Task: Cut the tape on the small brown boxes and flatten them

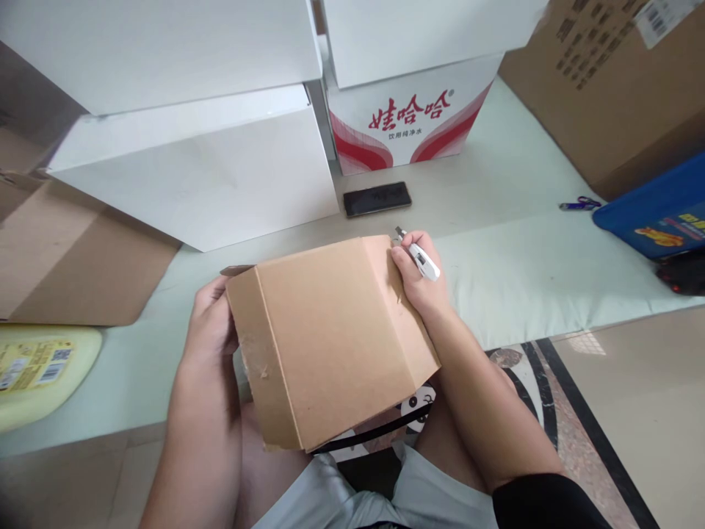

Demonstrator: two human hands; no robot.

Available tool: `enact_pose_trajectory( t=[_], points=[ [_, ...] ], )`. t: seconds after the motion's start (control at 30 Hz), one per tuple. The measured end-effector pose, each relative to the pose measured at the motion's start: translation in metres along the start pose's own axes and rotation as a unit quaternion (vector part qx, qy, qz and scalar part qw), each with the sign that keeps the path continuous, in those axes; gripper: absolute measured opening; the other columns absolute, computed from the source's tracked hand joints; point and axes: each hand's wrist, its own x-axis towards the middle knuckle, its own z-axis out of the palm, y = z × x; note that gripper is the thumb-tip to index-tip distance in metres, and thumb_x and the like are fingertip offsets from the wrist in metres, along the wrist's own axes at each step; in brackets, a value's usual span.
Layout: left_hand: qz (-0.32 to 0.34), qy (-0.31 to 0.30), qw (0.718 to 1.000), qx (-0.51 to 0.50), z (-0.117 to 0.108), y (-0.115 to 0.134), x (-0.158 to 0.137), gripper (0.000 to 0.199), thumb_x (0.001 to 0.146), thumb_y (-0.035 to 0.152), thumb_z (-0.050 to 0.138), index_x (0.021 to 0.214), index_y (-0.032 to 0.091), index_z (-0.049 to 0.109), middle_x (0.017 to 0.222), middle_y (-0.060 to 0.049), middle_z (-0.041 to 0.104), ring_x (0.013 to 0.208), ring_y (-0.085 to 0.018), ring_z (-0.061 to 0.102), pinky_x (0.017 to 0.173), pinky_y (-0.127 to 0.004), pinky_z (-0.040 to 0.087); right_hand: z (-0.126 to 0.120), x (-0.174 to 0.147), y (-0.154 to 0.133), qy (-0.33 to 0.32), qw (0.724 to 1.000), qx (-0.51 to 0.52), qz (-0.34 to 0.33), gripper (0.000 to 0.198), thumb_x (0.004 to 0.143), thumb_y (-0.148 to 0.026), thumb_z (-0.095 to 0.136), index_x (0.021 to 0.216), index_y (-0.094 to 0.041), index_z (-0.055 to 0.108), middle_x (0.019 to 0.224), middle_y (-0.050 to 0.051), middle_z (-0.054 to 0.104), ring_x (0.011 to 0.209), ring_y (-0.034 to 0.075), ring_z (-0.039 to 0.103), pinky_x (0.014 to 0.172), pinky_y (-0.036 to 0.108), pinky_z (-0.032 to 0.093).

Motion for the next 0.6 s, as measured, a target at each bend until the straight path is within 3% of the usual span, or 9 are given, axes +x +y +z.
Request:
enact_pose_trajectory(
  t=[0.1, 0.2, 0.3, 0.37, 0.43, 0.6],
  points=[
    [-0.001, 0.005, 1.0, -0.003, 0.0, 0.0002, -0.0002, 0.031, 0.064, 0.038, 0.083, 0.087, 0.018, 0.081, 0.085, -0.004, 0.08, 0.082, -0.023, 0.074, 0.058, -0.024, 0.053, 0.0003, 0.0009, 0.0013, -0.013, 0.998, 0.059, 0.002, 0.033, 0.081, -0.042, 0.072, 0.092, -0.028, 0.044, 0.075, -0.005, 0.056, 0.064, 0.014, 0.052, 0.06, 0.028, 0.04],
    [-0.009, 0.003, 1.0, -0.024, -0.0005, -0.0002, 0.0002, 0.03, 0.063, 0.037, 0.084, 0.087, 0.019, 0.081, 0.08, -0.003, 0.078, 0.076, -0.021, 0.073, 0.051, -0.021, 0.047, 0.0026, -0.0008, -0.0004, -0.037, 0.991, 0.125, 0.01, 0.044, 0.081, -0.048, 0.075, 0.095, -0.03, 0.037, 0.11, -0.001, 0.072, 0.079, 0.016, 0.065, 0.065, 0.029, 0.049],
    [-0.02, -0.001, 0.999, -0.039, -0.0009, 0.0001, 0.0001, 0.028, 0.065, 0.038, 0.084, 0.085, 0.019, 0.081, 0.072, -0.002, 0.076, 0.069, -0.019, 0.071, 0.048, -0.021, 0.043, 0.0051, -0.0046, -0.0041, -0.068, 0.986, 0.153, 0.022, 0.051, 0.08, -0.049, 0.079, 0.097, -0.031, 0.034, 0.138, 0.0, 0.066, 0.097, 0.018, 0.071, 0.079, 0.032, 0.057],
    [-0.027, -0.005, 0.999, -0.039, -0.001, 0.0005, 0.0, 0.027, 0.063, 0.037, 0.085, 0.083, 0.019, 0.08, 0.065, 0.0, 0.072, 0.065, -0.018, 0.07, 0.048, -0.021, 0.044, 0.0064, -0.0067, -0.0058, -0.099, 0.983, 0.156, 0.016, 0.055, 0.078, -0.048, 0.083, 0.099, -0.032, 0.034, 0.147, 0.0, 0.061, 0.121, 0.02, 0.067, 0.102, 0.038, 0.055],
    [-0.032, -0.009, 0.999, -0.035, -0.001, 0.0007, 0.0001, 0.027, 0.061, 0.036, 0.087, 0.08, 0.019, 0.08, 0.057, 0.001, 0.067, 0.062, -0.018, 0.068, 0.048, -0.02, 0.044, 0.0071, -0.0077, -0.0062, -0.124, 0.981, 0.147, 0.006, 0.058, 0.077, -0.049, 0.085, 0.1, -0.032, 0.034, 0.154, 0.001, 0.054, 0.141, 0.022, 0.056, 0.119, 0.045, 0.044],
    [-0.045, -0.012, 0.999, -0.019, -0.0004, 0.0011, -0.0004, 0.028, 0.058, 0.037, 0.088, 0.077, 0.018, 0.078, 0.06, 0.0, 0.069, 0.063, -0.018, 0.069, 0.046, -0.02, 0.041, 0.0058, -0.0071, -0.0034, -0.164, 0.98, 0.106, 0.021, 0.062, 0.076, -0.06, 0.083, 0.103, -0.033, 0.034, 0.164, 0.005, 0.041, 0.148, 0.026, 0.048, 0.124, 0.052, 0.037]
  ],
)
